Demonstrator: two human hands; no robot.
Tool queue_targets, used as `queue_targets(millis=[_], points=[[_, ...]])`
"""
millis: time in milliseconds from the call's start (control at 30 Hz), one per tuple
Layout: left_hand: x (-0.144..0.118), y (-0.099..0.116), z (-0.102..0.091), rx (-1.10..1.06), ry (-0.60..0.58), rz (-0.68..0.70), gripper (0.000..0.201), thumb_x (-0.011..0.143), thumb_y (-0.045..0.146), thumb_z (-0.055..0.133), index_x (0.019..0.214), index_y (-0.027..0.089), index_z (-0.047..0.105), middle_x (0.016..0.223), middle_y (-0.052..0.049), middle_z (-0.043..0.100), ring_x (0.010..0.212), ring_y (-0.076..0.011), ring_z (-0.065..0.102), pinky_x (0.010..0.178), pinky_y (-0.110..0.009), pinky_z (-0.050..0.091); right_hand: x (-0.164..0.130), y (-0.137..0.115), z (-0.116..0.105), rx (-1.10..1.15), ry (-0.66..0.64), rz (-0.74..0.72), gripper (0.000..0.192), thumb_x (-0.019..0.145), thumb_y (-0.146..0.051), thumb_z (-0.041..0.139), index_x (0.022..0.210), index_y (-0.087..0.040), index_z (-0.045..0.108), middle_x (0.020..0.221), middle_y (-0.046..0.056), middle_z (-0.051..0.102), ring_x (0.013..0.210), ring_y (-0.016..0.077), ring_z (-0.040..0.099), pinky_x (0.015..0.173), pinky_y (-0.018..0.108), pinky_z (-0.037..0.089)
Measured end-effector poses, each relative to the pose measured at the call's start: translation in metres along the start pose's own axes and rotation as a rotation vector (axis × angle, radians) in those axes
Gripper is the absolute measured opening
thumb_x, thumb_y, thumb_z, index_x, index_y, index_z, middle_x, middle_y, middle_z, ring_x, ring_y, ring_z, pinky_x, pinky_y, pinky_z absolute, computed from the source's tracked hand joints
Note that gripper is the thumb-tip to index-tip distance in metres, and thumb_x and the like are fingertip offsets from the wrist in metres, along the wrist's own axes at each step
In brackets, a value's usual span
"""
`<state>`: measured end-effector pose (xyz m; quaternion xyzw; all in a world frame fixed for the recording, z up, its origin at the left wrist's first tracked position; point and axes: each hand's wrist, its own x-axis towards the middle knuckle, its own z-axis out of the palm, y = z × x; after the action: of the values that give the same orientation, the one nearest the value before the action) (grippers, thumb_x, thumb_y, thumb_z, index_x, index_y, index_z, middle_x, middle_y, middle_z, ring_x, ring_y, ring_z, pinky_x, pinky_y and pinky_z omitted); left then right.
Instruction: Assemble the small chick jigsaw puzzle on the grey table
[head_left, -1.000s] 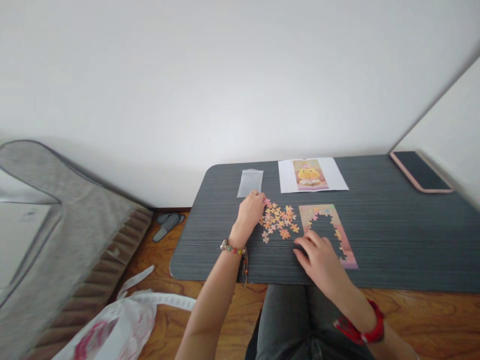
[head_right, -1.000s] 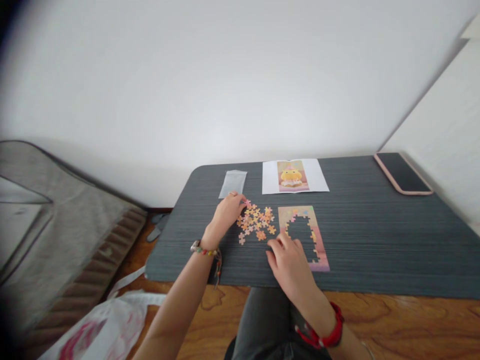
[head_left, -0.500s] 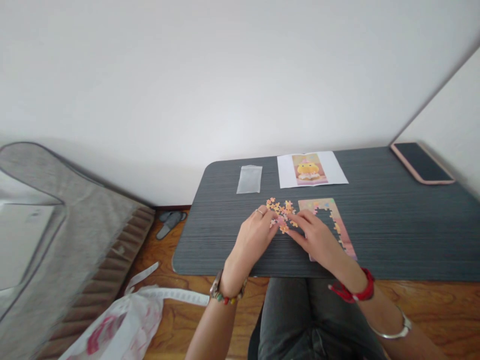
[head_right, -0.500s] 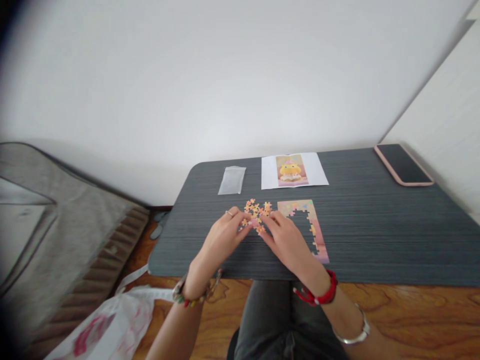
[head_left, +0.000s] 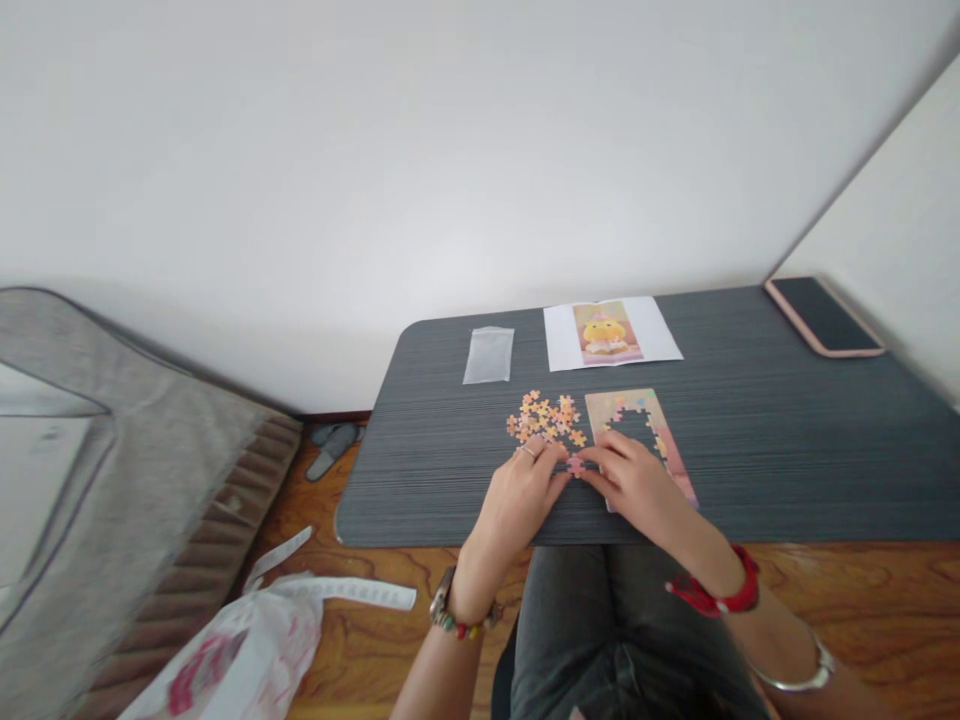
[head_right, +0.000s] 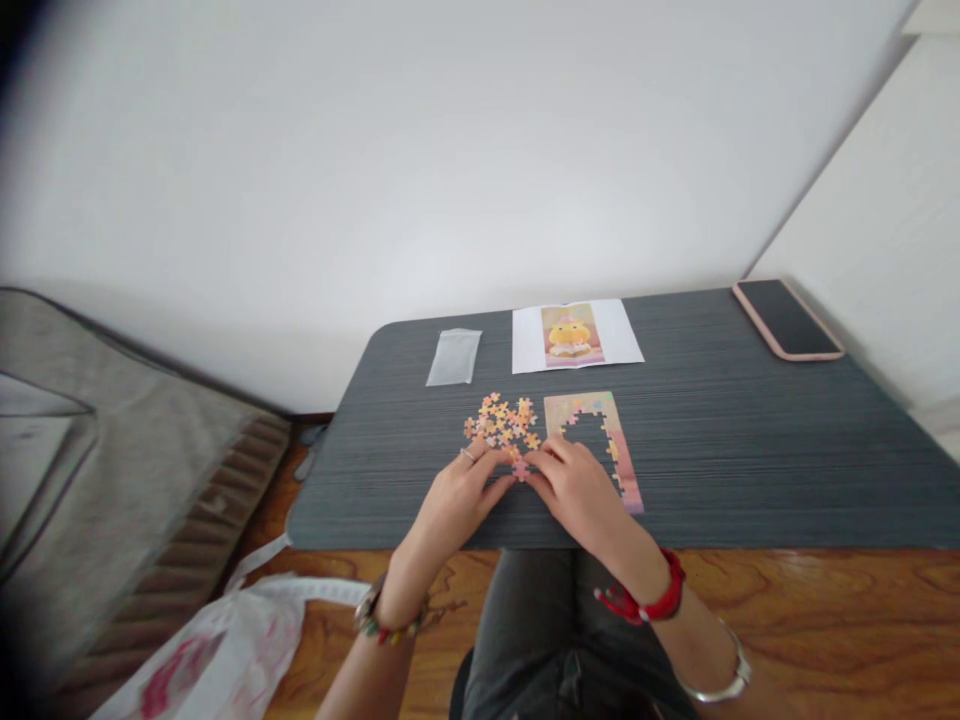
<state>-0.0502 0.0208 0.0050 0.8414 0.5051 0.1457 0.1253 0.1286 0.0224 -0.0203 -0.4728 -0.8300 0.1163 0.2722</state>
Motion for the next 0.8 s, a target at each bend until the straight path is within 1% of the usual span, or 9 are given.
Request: queue_targets(millis=[133,200,300,367,467,633,800], points=[[0.007,0.010,0.006,0.005,-0.029,0.008,0.013,0.089,0.028,0.047,0.096,0.020,0.055,0.097,-0.003,0.058,0.088,-0.0154,0.059,0.076,-0.027,0.050,-0.007,0.007,-0.013,-0.034,-0.009,0.005,0.018,0.088,-0.029,0.049,0.093,-0.021,0.065,0.088,0.006,0.061,0.079,0.0176,0.060,0.071,0.032,0.048],[0.013,0.016,0.009,0.003,-0.024,0.031,0.013,0.089,0.028,0.047,0.095,0.020,0.055,0.096,-0.003,0.058,0.088,-0.0155,0.059,0.076,-0.027,0.050,-0.010,0.013,-0.019,-0.022,-0.011,-0.005,0.018,0.087,-0.027,0.049,0.095,-0.021,0.064,0.086,0.005,0.060,0.079,0.0172,0.059,0.073,0.032,0.049],[0.024,0.024,0.014,0.009,-0.007,0.062,0.016,0.089,0.029,0.046,0.098,0.020,0.056,0.095,-0.003,0.057,0.088,-0.0158,0.059,0.075,-0.027,0.050,-0.015,0.024,-0.028,-0.016,0.025,-0.007,0.018,0.086,-0.025,0.051,0.097,-0.019,0.064,0.084,0.005,0.058,0.079,0.0174,0.059,0.075,0.033,0.049],[0.031,0.029,0.015,0.023,-0.010,0.070,0.017,0.090,0.029,0.045,0.099,0.020,0.056,0.094,-0.004,0.057,0.087,-0.0155,0.059,0.074,-0.026,0.050,-0.016,0.031,-0.033,-0.030,0.046,-0.001,0.018,0.086,-0.025,0.051,0.096,-0.018,0.064,0.083,0.006,0.058,0.079,0.0176,0.058,0.073,0.032,0.049],[0.042,0.035,0.016,0.036,-0.027,0.084,0.016,0.090,0.028,0.046,0.098,0.019,0.056,0.094,-0.004,0.056,0.086,-0.0151,0.059,0.073,-0.025,0.050,-0.017,0.039,-0.039,-0.054,0.036,0.010,0.018,0.087,-0.025,0.050,0.094,-0.018,0.064,0.082,0.006,0.057,0.076,0.0172,0.058,0.070,0.031,0.049],[0.058,0.040,0.020,0.065,-0.065,0.100,0.015,0.089,0.027,0.047,0.098,0.018,0.056,0.097,-0.005,0.056,0.088,-0.0163,0.058,0.077,-0.028,0.049,-0.012,0.053,-0.045,-0.086,0.002,0.035,0.017,0.086,-0.027,0.051,0.090,-0.019,0.065,0.085,0.006,0.058,0.075,0.0171,0.057,0.071,0.031,0.048],[0.079,0.038,0.027,0.137,-0.089,0.097,0.017,0.089,0.027,0.046,0.099,0.017,0.055,0.100,-0.007,0.056,0.091,-0.0182,0.058,0.077,-0.028,0.049,0.003,0.072,-0.047,-0.117,-0.067,0.014,0.017,0.085,-0.028,0.052,0.088,-0.018,0.066,0.083,0.006,0.057,0.077,0.0177,0.057,0.072,0.031,0.045]])
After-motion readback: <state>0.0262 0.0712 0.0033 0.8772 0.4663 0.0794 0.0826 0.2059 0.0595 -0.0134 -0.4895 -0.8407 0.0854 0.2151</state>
